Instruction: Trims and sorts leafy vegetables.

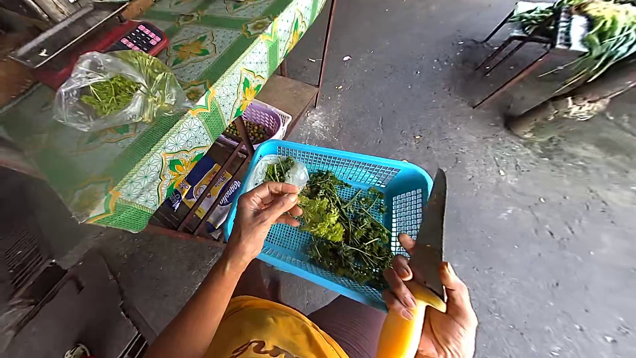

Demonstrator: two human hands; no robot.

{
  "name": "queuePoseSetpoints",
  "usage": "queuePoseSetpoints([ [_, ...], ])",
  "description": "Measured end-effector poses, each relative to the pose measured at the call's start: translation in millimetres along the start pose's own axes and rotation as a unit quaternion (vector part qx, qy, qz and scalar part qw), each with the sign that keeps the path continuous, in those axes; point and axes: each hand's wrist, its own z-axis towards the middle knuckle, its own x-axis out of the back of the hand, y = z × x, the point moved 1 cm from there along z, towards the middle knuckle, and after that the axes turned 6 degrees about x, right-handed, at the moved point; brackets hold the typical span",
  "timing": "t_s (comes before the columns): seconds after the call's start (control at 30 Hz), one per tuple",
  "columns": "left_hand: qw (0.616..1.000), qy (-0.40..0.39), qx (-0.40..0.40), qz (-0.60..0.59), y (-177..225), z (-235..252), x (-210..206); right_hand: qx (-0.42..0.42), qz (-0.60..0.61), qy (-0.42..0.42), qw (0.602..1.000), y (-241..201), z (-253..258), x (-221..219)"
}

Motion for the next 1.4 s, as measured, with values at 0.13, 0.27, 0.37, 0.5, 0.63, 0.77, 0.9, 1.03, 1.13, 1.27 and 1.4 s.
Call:
queuePoseSetpoints([
  [0.13,0.997,0.017,0.047,-0.052,4.6,-5.3,0.4,-0.005,-0.007,-0.008,1.000,-0.2,1.2,0.6],
  [0.27,0.979,0.010,0.125,-0.161,5.8,-7.3,3.3,0.001,-0.011,-0.010,1.000,0.2,1.2,0.6],
  [0.37,0.970,-0.006,0.137,-0.200,4.5,-8.6,5.6,-0.001,-0.013,-0.012,1.000,0.2,1.0,-0.1],
  [0.5,0.964,-0.020,0.127,-0.231,3.9,-11.3,8.4,-0.003,-0.007,-0.023,1.000,-0.2,1.6,2.1],
  [0.63,0.965,-0.033,0.116,-0.232,5.2,-13.3,9.3,-0.005,-0.012,-0.013,1.000,-0.5,1.6,1.4],
  [0.77,0.974,-0.024,0.094,-0.204,3.6,-12.7,8.7,-0.005,-0.009,-0.011,1.000,-0.5,1.9,0.9],
  [0.9,0.982,0.007,0.077,-0.170,6.1,-13.2,6.7,-0.008,-0.009,-0.014,1.000,-1.3,2.3,1.6],
  [1.03,0.984,0.017,0.063,-0.168,3.5,-12.1,9.1,-0.015,0.006,-0.016,1.000,-2.5,2.4,4.1],
  [1.13,0.990,0.011,0.048,-0.134,1.1,-12.1,8.4,-0.006,-0.046,-0.018,0.999,-2.9,2.2,1.4],
  [1.27,1.000,-0.012,-0.005,-0.019,0.2,-18.5,-3.6,0.025,-0.287,-0.017,0.957,8.5,5.8,-17.0],
  [1.4,0.991,-0.068,-0.063,0.096,-7.3,-31.3,-17.4,0.058,-0.377,-0.002,0.924,29.4,13.6,-60.5],
])
